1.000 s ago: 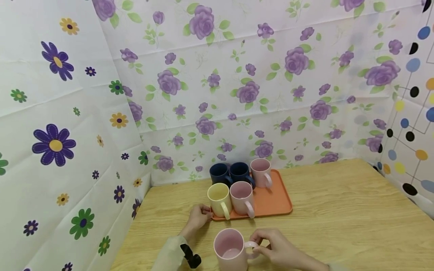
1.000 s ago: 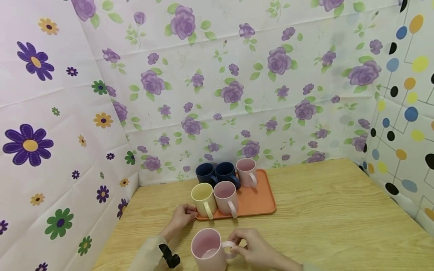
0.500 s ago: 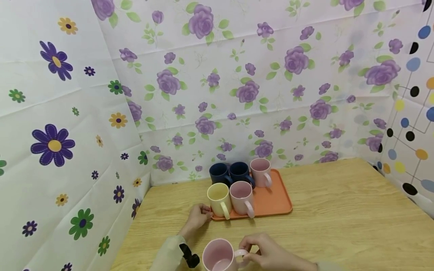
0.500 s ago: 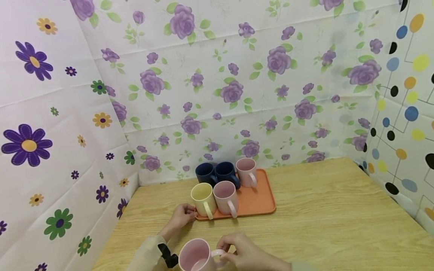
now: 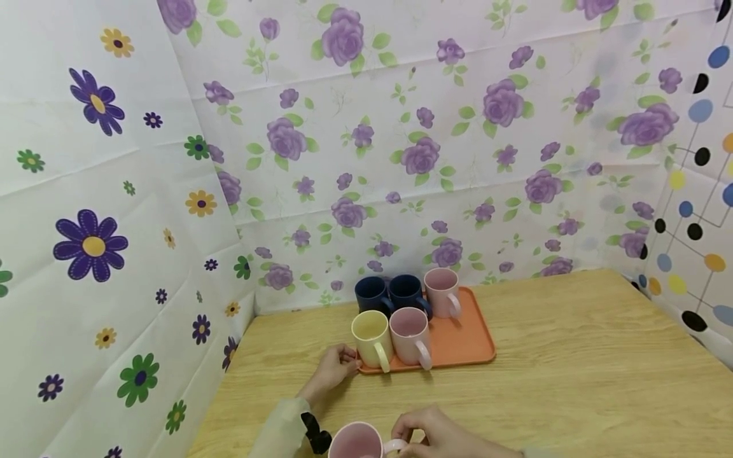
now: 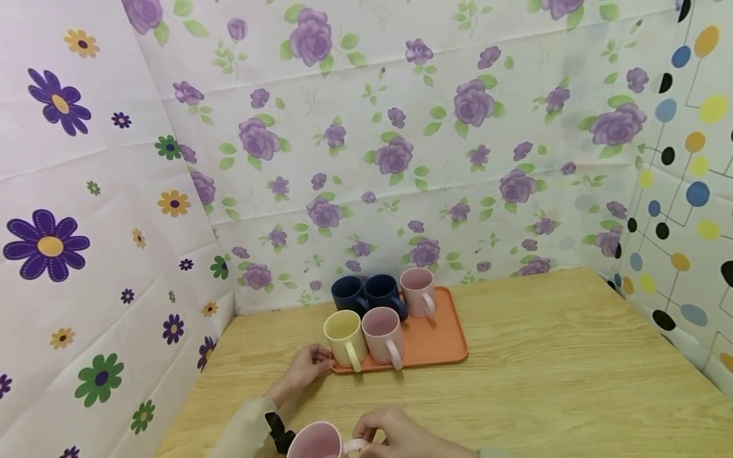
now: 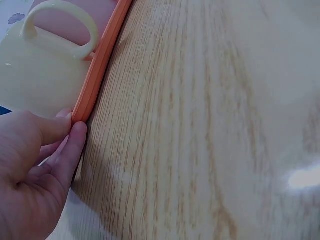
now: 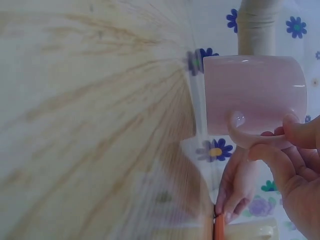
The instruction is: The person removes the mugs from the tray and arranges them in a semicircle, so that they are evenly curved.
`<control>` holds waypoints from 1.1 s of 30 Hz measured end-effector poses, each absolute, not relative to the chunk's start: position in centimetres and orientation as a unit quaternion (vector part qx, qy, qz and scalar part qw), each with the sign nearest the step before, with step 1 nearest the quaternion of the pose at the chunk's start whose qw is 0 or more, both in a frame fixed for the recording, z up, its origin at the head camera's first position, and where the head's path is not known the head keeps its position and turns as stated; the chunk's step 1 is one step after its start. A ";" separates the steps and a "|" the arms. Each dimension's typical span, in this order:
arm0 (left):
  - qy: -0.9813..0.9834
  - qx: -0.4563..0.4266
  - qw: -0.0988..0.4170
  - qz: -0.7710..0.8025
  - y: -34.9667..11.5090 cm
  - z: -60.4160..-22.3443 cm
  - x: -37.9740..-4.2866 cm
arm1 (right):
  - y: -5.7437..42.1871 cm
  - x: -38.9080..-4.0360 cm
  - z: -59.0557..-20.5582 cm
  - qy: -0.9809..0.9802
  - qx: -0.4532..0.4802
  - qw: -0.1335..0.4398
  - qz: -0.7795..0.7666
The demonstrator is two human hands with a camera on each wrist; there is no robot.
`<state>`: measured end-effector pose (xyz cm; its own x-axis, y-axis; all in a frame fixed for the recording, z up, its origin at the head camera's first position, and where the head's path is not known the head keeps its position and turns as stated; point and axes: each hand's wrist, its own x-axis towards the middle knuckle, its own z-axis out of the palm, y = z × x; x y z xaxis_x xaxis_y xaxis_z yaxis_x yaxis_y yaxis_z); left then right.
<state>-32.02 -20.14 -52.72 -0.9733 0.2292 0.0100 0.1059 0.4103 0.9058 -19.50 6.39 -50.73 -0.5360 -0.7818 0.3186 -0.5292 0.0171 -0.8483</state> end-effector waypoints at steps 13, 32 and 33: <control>0.834 0.117 0.070 0.534 -19.6 -50.1 -30.1 | 4.5 -18.7 -51.1 0.685 -0.454 0.180 -0.541; 0.829 0.131 0.066 0.540 -20.7 -53.2 -32.0 | 4.8 -18.9 -50.6 0.654 -0.430 0.285 -0.554; 0.826 0.141 0.064 0.542 -20.8 -53.2 -32.0 | 4.9 -19.1 -50.5 0.656 -0.424 0.287 -0.554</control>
